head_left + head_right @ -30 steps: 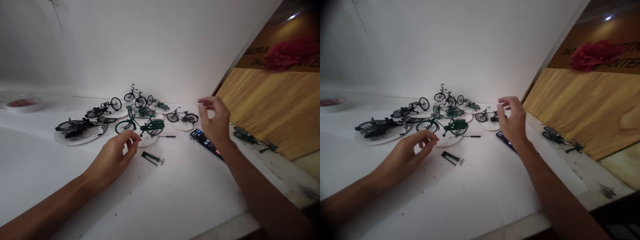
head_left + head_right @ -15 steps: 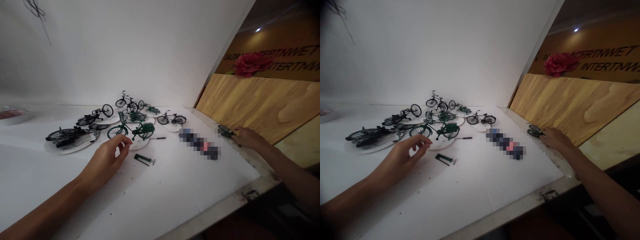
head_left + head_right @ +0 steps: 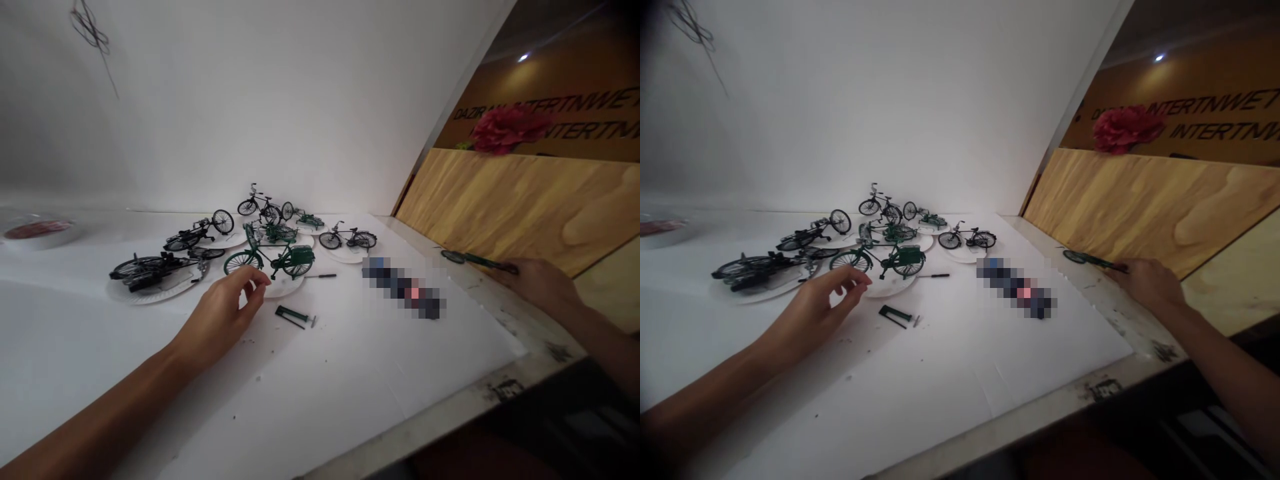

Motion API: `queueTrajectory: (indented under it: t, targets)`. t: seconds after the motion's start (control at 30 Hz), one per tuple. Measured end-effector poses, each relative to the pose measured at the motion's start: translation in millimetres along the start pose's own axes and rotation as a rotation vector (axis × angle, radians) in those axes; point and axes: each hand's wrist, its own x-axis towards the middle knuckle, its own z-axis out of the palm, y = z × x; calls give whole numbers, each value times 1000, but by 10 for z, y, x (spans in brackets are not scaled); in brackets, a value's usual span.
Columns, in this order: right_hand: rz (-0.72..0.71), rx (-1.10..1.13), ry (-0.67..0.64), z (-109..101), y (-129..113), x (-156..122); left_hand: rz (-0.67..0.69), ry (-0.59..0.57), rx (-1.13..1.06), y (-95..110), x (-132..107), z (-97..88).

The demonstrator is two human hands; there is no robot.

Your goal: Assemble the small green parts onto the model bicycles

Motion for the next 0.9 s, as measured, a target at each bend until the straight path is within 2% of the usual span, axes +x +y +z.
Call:
queueTrajectory:
  t: [0.13, 0.27, 0.47, 0.6, 0.73, 0.8, 0.9]
  targets:
    - [12, -188, -125, -238, -266, 129, 2, -21, -3, 21, -9, -13]
    - [-100, -258, -191, -343, -587, 198, 55, -65, 15, 52, -25, -41]
    - [-357, -192, -237, -359, -1303, 35, 441, -241, 196, 8, 3, 50]
    - [-454, -47, -318, -237, -1881, -240, 545, -337, 291, 47, 34, 106]
    - [-504, -16, -367, -23, -2305, -494, 497, -293, 302, 92, 21, 83]
    - [-508, -18, -374, 85, -2427, -564, 390, -232, 230, 79, 20, 41]
    - [-495, -14, -392, 227, -2546, -584, 155, -52, 72, 17, 54, -36]
